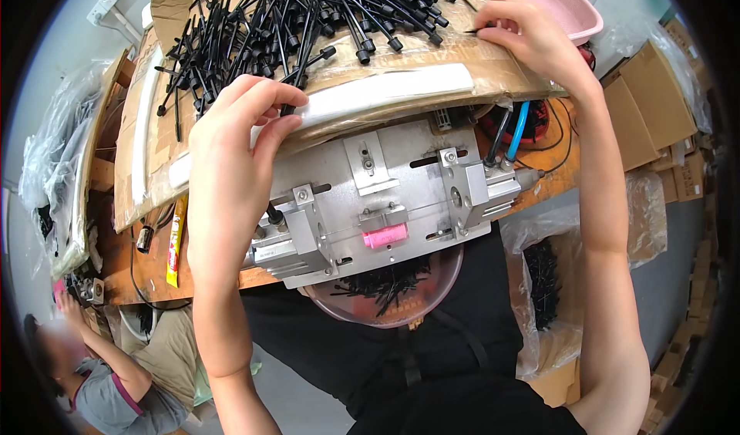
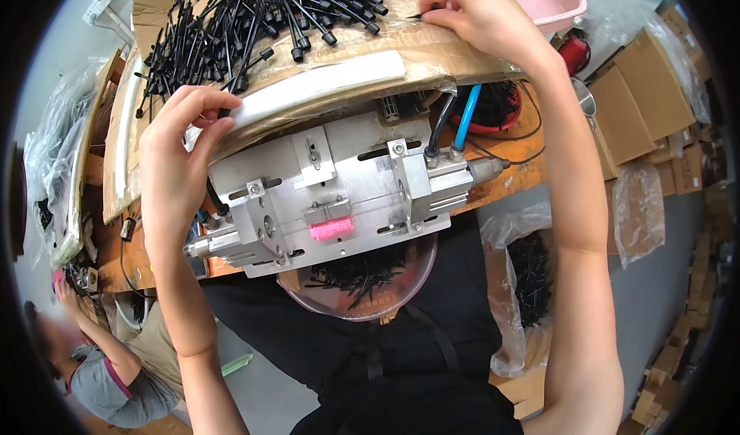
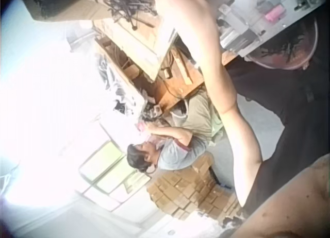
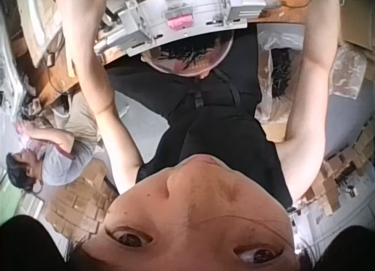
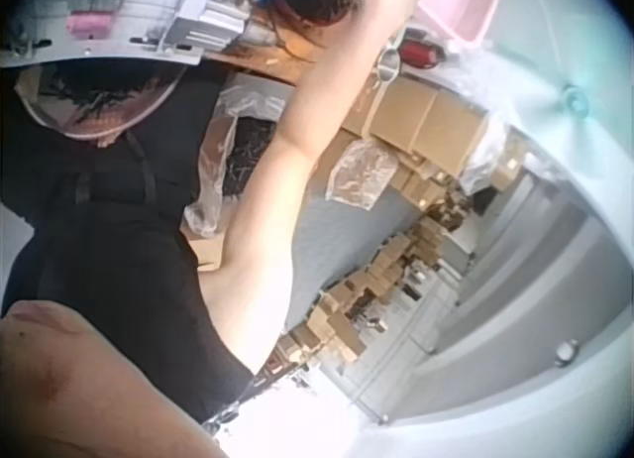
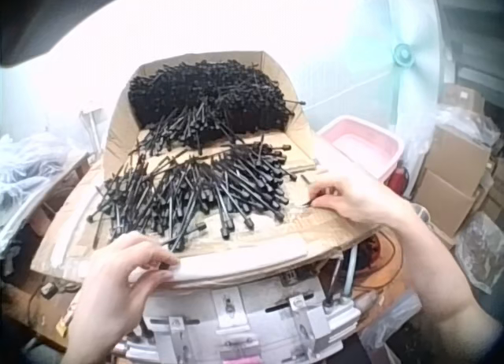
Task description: The person repeatedly picks up black cable ties from a cardboard box, places them into a metal jig on the table, and presses a pink lever to process them. The processed ties are then dropped into a clear plastic container below the machine. The task is performed continuously throughout the clip.
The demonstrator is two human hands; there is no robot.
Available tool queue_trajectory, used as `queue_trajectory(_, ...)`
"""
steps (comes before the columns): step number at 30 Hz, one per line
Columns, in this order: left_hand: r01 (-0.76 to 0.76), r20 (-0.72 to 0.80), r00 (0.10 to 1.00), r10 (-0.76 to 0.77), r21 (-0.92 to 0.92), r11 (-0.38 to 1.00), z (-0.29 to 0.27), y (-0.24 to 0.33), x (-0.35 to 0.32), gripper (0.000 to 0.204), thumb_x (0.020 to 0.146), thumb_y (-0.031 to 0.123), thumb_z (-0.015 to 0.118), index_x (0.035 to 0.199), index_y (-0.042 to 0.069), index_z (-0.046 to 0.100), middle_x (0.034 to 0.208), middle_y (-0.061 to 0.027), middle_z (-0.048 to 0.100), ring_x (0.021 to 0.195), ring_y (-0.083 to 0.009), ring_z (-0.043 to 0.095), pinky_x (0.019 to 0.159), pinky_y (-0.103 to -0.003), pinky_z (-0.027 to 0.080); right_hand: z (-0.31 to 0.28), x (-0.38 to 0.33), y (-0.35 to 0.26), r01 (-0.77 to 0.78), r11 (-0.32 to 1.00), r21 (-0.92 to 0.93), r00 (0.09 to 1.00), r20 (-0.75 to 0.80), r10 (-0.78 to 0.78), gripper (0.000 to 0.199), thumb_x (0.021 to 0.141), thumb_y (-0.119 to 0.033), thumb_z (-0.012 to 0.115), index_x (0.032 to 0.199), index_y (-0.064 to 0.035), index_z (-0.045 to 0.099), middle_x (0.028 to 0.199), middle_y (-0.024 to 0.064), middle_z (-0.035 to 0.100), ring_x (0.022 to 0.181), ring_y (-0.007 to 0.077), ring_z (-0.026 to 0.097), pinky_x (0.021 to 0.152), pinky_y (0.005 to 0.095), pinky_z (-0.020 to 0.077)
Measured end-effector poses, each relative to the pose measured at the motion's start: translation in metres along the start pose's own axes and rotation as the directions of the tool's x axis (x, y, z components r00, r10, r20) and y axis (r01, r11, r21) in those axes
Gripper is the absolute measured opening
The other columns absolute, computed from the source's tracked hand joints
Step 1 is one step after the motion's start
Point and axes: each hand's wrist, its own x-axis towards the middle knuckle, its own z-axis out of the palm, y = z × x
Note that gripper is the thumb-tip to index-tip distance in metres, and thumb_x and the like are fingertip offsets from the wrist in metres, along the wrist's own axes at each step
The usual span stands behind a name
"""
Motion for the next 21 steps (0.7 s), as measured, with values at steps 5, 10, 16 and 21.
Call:
queue_trajectory(5,-0.044,-0.016,0.999,0.044,-0.012,0.999,0.000,-0.002,0.001,0.016,0.081,-0.003,0.066,0.096,0.002,0.065,0.087,-0.0102,0.061,0.075,-0.0221,0.062,0.070,-0.032,0.049,-0.001,-0.001,0.032,0.074,0.997,-0.016,0.993,-0.089,-0.075,0.012,0.088,-0.010,0.069,0.096,-0.0023,0.067,0.089,0.0029,0.062,0.080,0.0150,0.055,0.072,0.0291,0.0452)
queue_trajectory(10,-0.015,-0.051,0.999,0.017,0.034,0.999,-0.005,0.005,-0.006,0.017,0.080,-0.004,0.067,0.096,0.002,0.066,0.087,-0.0095,0.062,0.075,-0.0217,0.061,0.070,-0.031,0.050,-0.011,0.009,-0.005,0.123,0.991,-0.050,0.978,-0.165,-0.130,0.014,0.086,-0.013,0.071,0.094,-0.0024,0.065,0.082,0.0043,0.062,0.075,0.0167,0.055,0.068,0.0317,0.0451)
queue_trajectory(16,0.034,-0.085,0.996,-0.036,-0.028,0.999,-0.014,0.010,-0.025,0.017,0.080,-0.008,0.065,0.096,-0.002,0.066,0.096,-0.0071,0.065,0.081,-0.0137,0.057,0.076,-0.025,0.047,-0.012,0.029,-0.089,-0.024,1.000,0.004,0.989,-0.147,0.024,0.019,0.080,-0.015,0.075,0.083,-0.0026,0.061,0.072,0.0116,0.059,0.070,0.0251,0.059,0.063,0.0362,0.0466)
queue_trajectory(21,0.142,-0.137,0.979,-0.151,-0.071,0.987,-0.020,0.013,-0.050,0.019,0.079,-0.010,0.065,0.096,-0.002,0.067,0.098,-0.0091,0.065,0.085,-0.0138,0.058,0.075,-0.024,0.046,0.009,0.027,-0.101,-0.189,0.966,-0.177,0.972,-0.175,0.158,0.020,0.081,-0.016,0.074,0.086,-0.0021,0.060,0.075,0.0117,0.062,0.071,0.0257,0.060,0.065,0.0379,0.0469)
